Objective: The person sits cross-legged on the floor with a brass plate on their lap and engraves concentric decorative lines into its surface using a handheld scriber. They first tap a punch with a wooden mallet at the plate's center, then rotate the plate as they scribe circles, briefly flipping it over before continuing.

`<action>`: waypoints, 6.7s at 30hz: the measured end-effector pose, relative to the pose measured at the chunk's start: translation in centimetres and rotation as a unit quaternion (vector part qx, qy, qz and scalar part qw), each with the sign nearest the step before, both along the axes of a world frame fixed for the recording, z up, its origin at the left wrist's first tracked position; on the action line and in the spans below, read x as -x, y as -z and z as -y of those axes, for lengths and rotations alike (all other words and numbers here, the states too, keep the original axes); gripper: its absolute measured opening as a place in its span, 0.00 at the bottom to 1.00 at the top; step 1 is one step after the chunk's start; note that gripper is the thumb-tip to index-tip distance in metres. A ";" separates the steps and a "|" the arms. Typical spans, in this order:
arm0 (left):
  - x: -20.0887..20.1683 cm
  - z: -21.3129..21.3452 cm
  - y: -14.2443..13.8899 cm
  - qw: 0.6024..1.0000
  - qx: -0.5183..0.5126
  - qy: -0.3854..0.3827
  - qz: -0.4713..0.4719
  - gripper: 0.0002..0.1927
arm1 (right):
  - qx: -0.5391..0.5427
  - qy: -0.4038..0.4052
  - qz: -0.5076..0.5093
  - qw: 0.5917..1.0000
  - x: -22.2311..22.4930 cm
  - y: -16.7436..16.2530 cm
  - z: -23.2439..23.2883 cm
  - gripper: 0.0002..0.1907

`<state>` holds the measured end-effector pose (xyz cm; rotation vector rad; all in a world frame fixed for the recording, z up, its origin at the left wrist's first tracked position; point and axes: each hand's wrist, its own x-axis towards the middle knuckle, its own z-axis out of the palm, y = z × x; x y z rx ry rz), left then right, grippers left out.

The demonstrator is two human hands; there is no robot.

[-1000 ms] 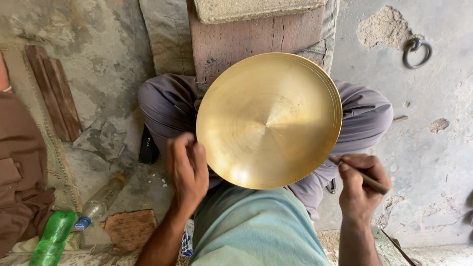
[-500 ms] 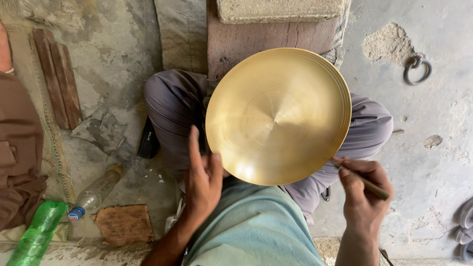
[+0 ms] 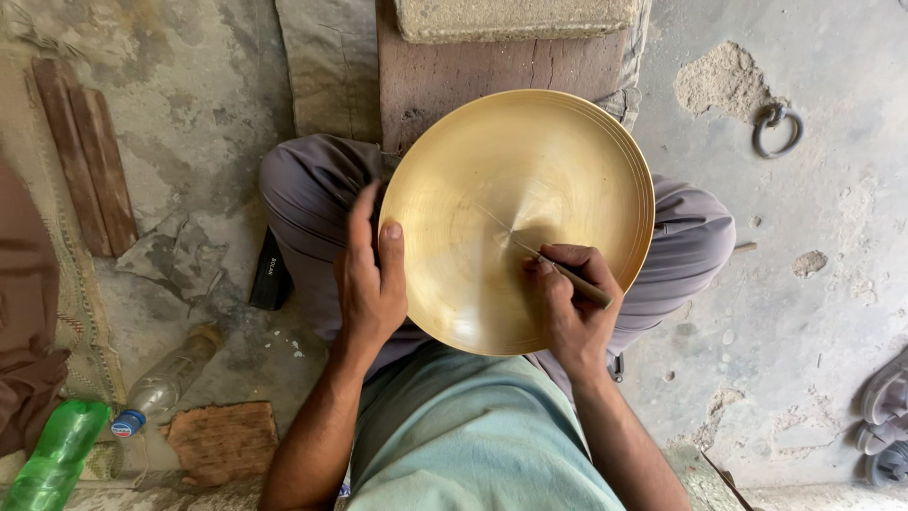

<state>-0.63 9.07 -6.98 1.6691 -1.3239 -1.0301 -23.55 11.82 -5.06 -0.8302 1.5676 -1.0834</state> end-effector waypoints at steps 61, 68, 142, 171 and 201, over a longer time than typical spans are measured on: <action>-0.2 -0.2 0.8 0.999 0.021 0.030 0.000 0.20 | 0.064 -0.120 -0.015 0.991 -0.9 0.0 -0.4 0.02; -0.2 0.1 0.4 1.000 0.004 0.028 0.005 0.21 | 0.110 0.005 -0.028 0.993 4.4 -1.0 -0.9 0.02; 6.6 -2.9 -1.9 0.929 0.093 0.179 0.310 0.35 | -0.012 -0.284 -0.521 0.805 -0.5 -9.8 -2.6 0.28; 6.6 -3.1 -1.1 0.922 0.090 0.181 0.331 0.33 | 0.029 -0.257 -0.523 0.812 1.9 -7.7 -3.1 0.20; 6.6 -3.2 -1.0 0.937 0.084 0.174 0.291 0.31 | 0.025 -0.305 -0.531 0.790 0.2 -8.5 -1.8 0.20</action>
